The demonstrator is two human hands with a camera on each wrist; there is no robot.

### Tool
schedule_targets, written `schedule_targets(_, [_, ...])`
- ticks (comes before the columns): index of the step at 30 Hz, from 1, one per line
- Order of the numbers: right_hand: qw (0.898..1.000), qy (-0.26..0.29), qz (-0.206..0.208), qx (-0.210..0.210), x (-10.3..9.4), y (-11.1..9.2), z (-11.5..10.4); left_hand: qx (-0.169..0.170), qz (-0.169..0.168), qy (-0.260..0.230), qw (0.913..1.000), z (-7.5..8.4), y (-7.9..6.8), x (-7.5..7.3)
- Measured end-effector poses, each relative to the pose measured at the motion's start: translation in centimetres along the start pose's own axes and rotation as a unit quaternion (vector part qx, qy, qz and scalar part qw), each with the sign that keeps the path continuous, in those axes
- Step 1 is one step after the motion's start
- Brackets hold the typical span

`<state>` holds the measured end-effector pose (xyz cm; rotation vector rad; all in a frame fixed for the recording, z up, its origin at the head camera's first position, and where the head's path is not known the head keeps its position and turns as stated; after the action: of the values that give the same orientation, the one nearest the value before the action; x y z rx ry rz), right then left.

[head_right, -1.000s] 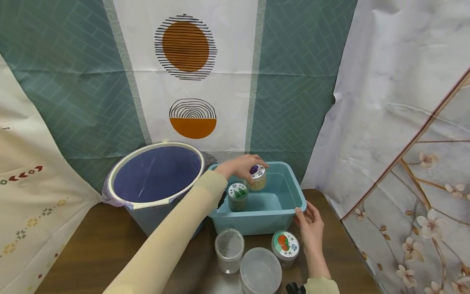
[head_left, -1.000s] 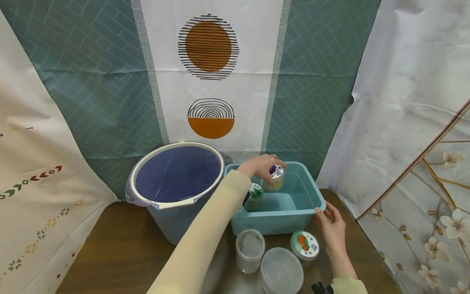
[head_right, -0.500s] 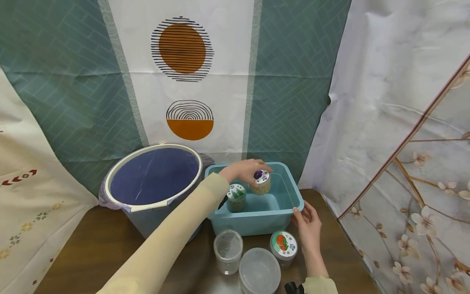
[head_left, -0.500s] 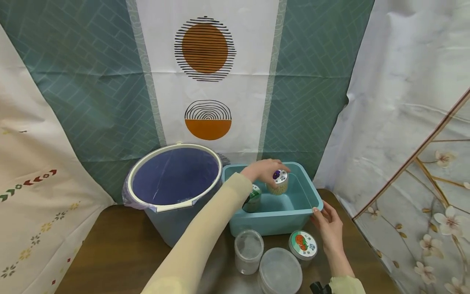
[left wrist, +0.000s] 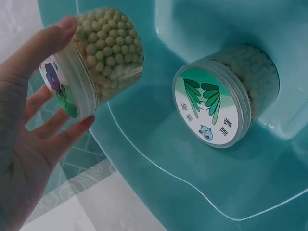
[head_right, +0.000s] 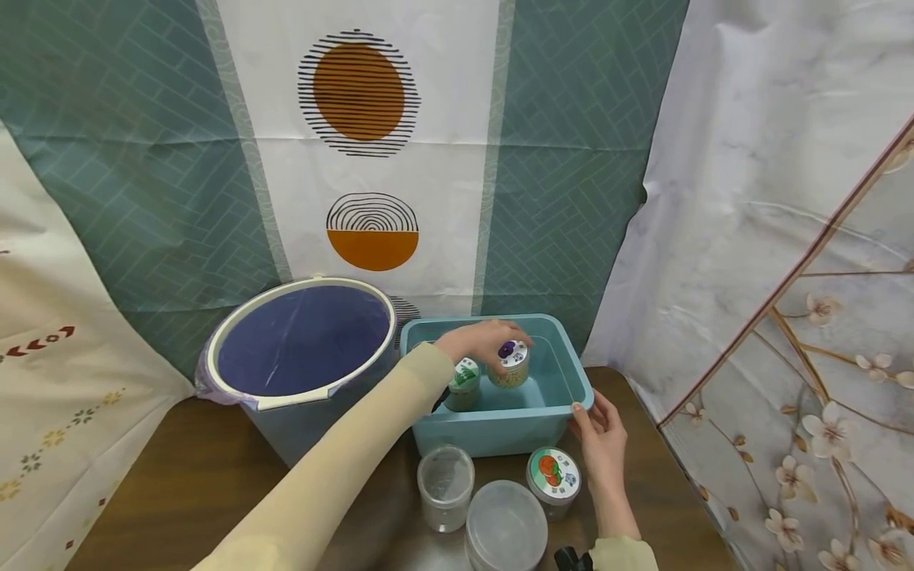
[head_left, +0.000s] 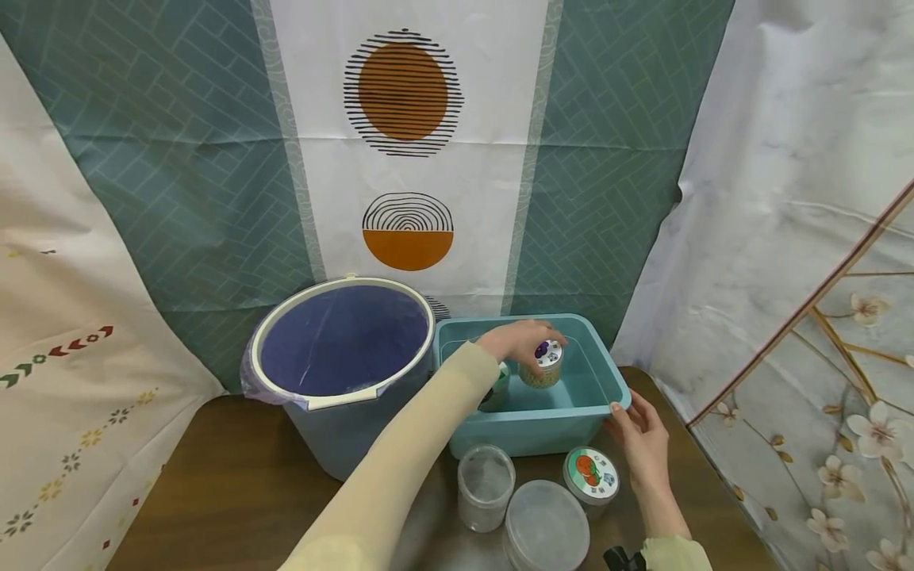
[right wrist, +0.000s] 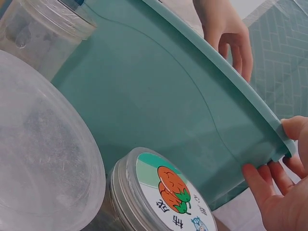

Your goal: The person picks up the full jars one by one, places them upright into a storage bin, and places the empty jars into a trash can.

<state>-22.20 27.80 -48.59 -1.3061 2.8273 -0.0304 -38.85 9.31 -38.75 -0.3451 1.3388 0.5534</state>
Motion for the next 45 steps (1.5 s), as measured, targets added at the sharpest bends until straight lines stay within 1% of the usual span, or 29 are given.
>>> schedule_targets(6, [1.000, 0.001, -0.002, -0.001, 0.2, -0.1, 0.1, -0.045, -0.024, 0.018, 0.9986, 0.2, -0.7, -0.2])
schedule_targets(9, [1.000, 0.003, -0.003, 0.000, 0.3, -0.1, 0.1, -0.057, -0.026, 0.017, 0.9979, 0.2, -1.0, -0.2])
schedule_targets(16, [1.000, 0.004, -0.003, 0.001, 0.3, -0.1, 0.1, -0.047, -0.023, -0.019, 0.9984, -0.1, -1.4, -0.2])
schedule_targets(21, [1.000, 0.010, -0.006, 0.004, 0.2, -0.2, 0.1, -0.039, -0.017, -0.032, 0.9986, -0.1, -1.7, -0.3])
schedule_targets(29, [1.000, 0.003, -0.006, 0.002, 0.0, -0.2, 0.1, -0.042, -0.006, -0.065, 0.9970, 0.4, -2.4, -0.7])
schedule_targets(32, [1.000, -0.002, -0.004, 0.001, -0.1, -0.3, 0.1, -0.037, 0.002, -0.075, 0.9965, 0.7, -2.8, -1.0])
schedule_targets(36, [1.000, -0.005, -0.004, 0.001, -0.1, -0.4, 0.1, -0.026, 0.020, -0.093, 0.9952, 0.9, -3.5, -1.6])
schedule_targets(39, [1.000, -0.006, -0.006, 0.003, 0.0, -0.3, 0.0, -0.021, 0.034, -0.096, 0.9946, 0.9, -4.3, -2.0])
schedule_targets(43, [1.000, -0.006, -0.005, 0.003, 0.0, -0.2, -0.1, -0.024, 0.046, -0.094, 0.9943, 1.0, -5.8, -2.2])
schedule_targets(45, [1.000, -0.006, -0.003, 0.005, -0.1, -0.1, -0.1, -0.026, 0.054, -0.101, 0.9931, 1.2, -6.7, -2.2])
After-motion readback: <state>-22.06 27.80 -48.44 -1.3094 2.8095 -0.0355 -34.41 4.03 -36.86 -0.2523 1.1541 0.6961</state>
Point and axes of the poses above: each hand's wrist, its own y-axis towards the middle knuckle, its own x-axis out of the palm, z = x × y, the point moved 1 cm from there along y, towards the middle knuckle, and after that the axes turned 11 degrees about z, right-handed, at the moved point
